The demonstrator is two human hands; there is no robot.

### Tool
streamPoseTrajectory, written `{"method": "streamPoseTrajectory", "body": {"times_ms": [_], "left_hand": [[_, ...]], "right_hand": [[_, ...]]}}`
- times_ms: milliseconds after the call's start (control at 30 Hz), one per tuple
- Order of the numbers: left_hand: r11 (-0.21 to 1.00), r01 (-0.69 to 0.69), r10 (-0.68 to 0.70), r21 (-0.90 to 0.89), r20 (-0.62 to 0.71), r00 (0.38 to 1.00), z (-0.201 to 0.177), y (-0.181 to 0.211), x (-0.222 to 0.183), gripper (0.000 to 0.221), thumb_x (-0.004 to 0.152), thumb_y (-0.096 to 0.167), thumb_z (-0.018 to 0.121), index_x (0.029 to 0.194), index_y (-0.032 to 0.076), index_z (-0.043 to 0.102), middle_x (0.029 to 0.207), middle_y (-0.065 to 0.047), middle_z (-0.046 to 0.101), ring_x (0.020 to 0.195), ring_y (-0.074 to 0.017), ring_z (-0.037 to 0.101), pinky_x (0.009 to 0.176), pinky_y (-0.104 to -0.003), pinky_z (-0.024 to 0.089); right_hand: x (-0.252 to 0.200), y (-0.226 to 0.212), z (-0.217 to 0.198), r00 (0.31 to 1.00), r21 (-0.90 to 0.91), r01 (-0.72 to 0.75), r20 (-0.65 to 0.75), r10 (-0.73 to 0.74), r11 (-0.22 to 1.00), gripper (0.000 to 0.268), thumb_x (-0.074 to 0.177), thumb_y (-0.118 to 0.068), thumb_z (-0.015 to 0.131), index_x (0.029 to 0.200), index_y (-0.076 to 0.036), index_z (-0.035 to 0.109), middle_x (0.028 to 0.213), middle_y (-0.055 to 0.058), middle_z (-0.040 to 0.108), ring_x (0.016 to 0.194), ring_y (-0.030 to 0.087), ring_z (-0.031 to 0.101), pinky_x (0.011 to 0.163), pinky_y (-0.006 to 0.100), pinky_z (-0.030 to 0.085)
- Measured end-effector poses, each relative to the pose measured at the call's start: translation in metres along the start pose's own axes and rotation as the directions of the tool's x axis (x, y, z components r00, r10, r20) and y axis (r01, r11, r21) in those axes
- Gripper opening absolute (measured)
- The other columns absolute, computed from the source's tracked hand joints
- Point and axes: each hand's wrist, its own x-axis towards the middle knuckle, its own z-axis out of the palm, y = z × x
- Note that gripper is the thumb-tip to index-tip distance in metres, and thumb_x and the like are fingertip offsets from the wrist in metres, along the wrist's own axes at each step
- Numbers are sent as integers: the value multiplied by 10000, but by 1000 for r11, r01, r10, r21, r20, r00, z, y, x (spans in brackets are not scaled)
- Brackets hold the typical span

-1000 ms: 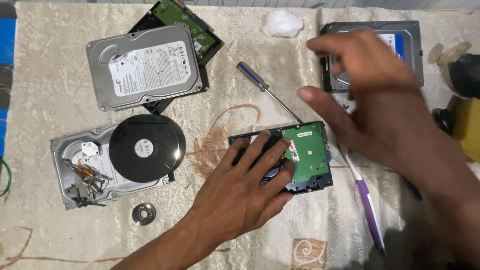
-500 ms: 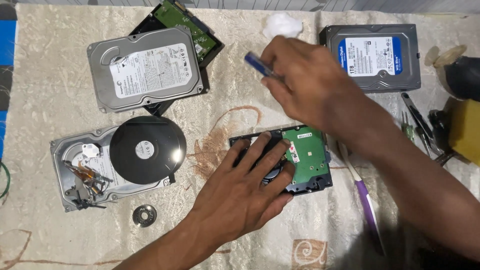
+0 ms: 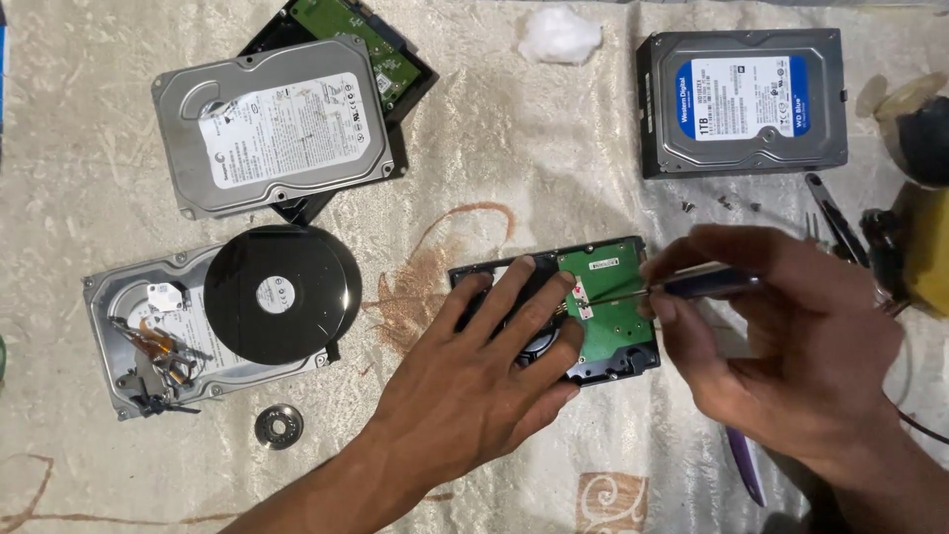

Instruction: Attaching a PCB to a hard drive chassis using a screwdriver and small screws.

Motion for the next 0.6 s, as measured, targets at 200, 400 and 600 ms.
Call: {"method": "streamPoseTrajectory", "body": {"times_ms": [200, 400, 600], "left_hand": [[1000, 8, -8, -7, 2, 1000, 0, 0, 1, 431, 995, 431, 682, 1290, 136, 575, 1487, -148, 534, 1366, -404, 523, 1078, -550, 434], [1000, 13, -13, 1, 3, 1000, 1, 0, 0, 421, 1001, 440, 667, 1289, 146, 580, 1484, -145, 541, 1365, -398, 526, 1079, -545, 434], [1000, 11, -11, 16, 5, 1000, 1, 0, 1, 428, 1002, 453, 660, 1300, 154, 588, 1491, -139, 534, 1370, -393, 523, 1082, -538, 433]], "right_hand": [[-3, 13, 3, 997, -86, 32, 69, -26, 996, 424, 863, -82, 755, 1200, 107, 581, 1011, 151, 764, 897, 200, 785, 803, 252, 647], [2, 13, 5, 990, -142, -53, 125, 71, 988, 294, 907, -153, 734, 1153, -15, 652, 1012, 38, 755, 852, 108, 755, 759, 192, 607], [-11, 24, 0, 986, -246, 89, 160, -50, 965, 299, 909, -170, 750, 1180, -69, 676, 1111, 59, 723, 802, 100, 724, 694, 199, 549]]}}
